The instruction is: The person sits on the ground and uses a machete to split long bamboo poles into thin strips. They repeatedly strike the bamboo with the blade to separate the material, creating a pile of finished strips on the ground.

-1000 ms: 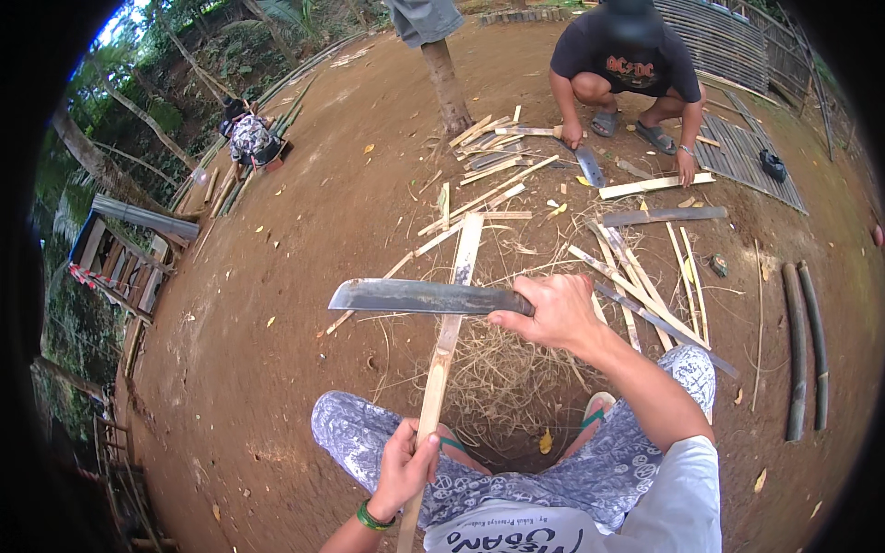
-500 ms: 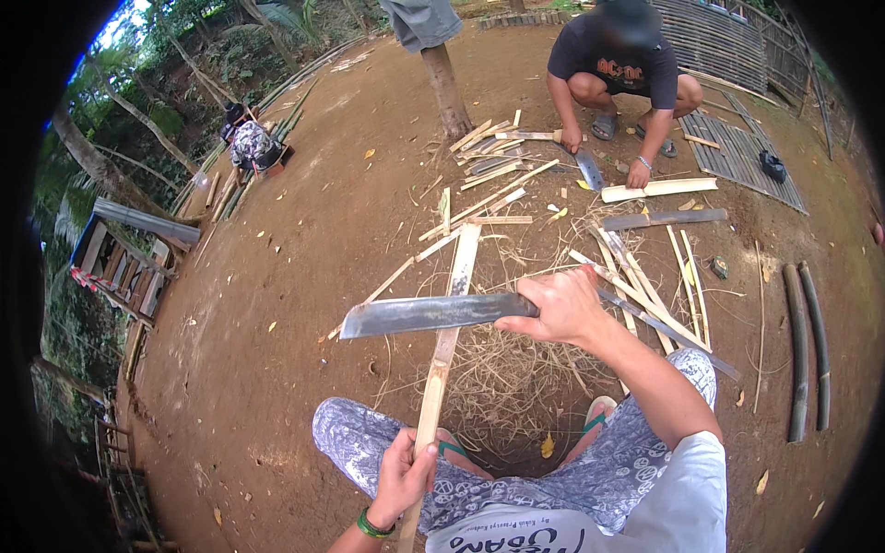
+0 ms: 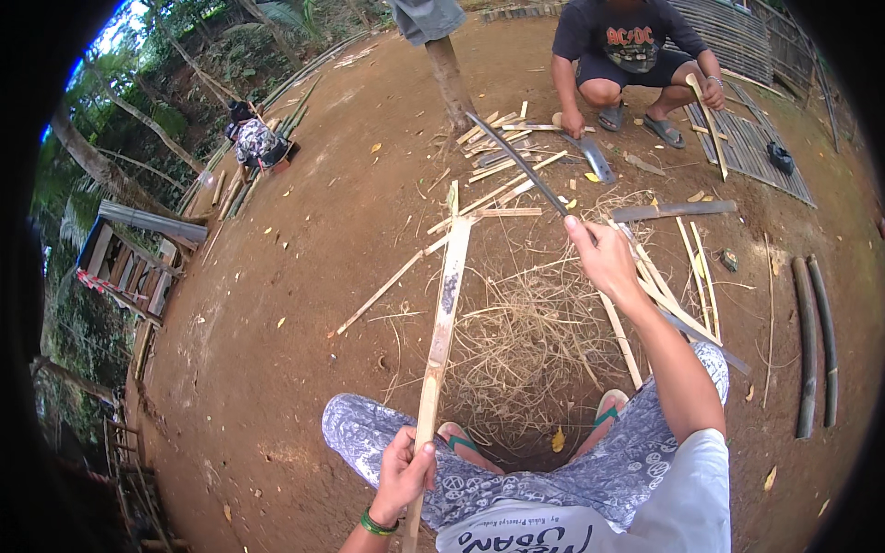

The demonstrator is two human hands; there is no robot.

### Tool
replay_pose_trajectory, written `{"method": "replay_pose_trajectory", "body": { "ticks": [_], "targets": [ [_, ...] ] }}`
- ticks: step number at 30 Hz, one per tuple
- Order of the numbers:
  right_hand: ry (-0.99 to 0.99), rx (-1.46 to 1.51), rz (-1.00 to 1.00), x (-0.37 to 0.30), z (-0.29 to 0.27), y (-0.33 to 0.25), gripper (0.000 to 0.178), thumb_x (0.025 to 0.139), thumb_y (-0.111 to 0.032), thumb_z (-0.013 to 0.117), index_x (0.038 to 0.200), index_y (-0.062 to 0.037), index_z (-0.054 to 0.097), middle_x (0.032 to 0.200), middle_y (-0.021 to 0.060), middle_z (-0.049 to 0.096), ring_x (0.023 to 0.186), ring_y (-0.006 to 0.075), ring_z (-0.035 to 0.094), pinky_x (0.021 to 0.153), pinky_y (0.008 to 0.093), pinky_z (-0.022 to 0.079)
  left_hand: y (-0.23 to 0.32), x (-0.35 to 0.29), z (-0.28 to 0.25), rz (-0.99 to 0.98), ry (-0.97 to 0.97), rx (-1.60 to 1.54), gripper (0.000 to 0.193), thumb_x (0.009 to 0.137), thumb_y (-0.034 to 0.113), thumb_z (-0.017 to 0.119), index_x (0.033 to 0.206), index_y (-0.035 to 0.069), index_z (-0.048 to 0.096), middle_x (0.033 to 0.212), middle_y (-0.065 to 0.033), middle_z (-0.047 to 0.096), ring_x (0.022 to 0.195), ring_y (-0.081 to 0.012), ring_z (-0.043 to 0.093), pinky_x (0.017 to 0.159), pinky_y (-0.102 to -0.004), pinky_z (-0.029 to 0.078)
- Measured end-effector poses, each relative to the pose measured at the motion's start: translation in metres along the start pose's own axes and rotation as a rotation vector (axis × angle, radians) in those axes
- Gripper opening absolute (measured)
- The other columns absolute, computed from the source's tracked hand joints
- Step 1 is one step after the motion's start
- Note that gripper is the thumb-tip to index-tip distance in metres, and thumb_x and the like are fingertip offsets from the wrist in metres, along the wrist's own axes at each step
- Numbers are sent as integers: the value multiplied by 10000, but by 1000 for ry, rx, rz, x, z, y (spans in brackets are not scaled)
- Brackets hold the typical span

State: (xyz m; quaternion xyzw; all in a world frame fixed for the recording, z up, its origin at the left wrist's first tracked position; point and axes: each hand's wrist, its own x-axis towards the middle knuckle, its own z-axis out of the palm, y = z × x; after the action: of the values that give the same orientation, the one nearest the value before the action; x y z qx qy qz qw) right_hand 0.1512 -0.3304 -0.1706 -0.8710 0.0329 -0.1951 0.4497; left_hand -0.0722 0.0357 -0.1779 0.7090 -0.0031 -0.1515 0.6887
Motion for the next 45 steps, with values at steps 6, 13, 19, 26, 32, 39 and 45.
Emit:
{"method": "replay_pose_trajectory", "body": {
  "ticks": [6, 13, 19, 26, 32, 39, 45],
  "targets": [
    [-162, 474, 3, -19, 8, -14, 583, 1045, -513, 424, 662, -77, 480, 516, -25, 430, 455, 62, 394, 443, 247, 314, 9, 31, -9, 113, -239, -384, 227, 1057, 268, 499, 1077, 43, 471, 692, 24, 444, 453, -40, 378, 408, -193, 330],
    [-254, 492, -98, -49, 29, -32, 603, 1014, -551, 464, 667, -60, 502, 519, -16, 458, 464, 78, 420, 446, 270, 326, 21, 62, -2, -17, -297, -921, 353, 1094, 337, 351, 1424, 220, 395, 747, 3, 372, 461, -58, 329, 404, -198, 317],
    [-350, 266, -316, -71, 41, -49, 590, 919, -585, 603, 700, -37, 598, 467, 32, 438, 424, 165, 480, 432, 350, 340, 49, 90, 12, -38, -132, -590, 332, 1101, 303, 341, 1390, 156, 410, 798, -31, 492, 490, -91, 449, 421, -209, 390],
    [-438, 139, -552, -99, 60, -65, 580, 827, -616, 694, 654, -79, 562, 510, 83, 538, 432, 276, 576, 429, 401, 417, 60, 101, 32, 40, -42, -305, 507, 1096, 319, 358, 1547, 103, 270, 667, -25, 562, 462, -93, 515, 400, -226, 444],
    [-368, 88, -686, -97, 60, -67, 636, 783, -700, 676, 617, -112, 499, 529, 42, 560, 433, 261, 579, 423, 419, 400, 66, 94, 36, 17, -55, -174, 544, 1095, 328, 352, 1574, 110, 213, 623, 0, 540, 439, -73, 502, 376, -214, 438],
    [-265, -28, -815, -73, 54, -59, 663, 741, -739, 678, 605, -121, 480, 518, 26, 547, 436, 254, 577, 428, 412, 381, 65, 96, 36, 31, -62, -197, 552, 1079, 231, 405, 1579, 109, 206, 636, -3, 539, 456, -78, 497, 386, -215, 440],
    [-234, -98, -795, -62, 56, -42, 657, 775, -736, 648, 602, -125, 480, 507, 45, 525, 429, 233, 564, 427, 396, 386, 61, 92, 34, -30, -31, -291, 520, 1088, 209, 381, 1574, 109, 225, 616, -13, 532, 428, -80, 478, 374, -218, 418]
  ]
}}
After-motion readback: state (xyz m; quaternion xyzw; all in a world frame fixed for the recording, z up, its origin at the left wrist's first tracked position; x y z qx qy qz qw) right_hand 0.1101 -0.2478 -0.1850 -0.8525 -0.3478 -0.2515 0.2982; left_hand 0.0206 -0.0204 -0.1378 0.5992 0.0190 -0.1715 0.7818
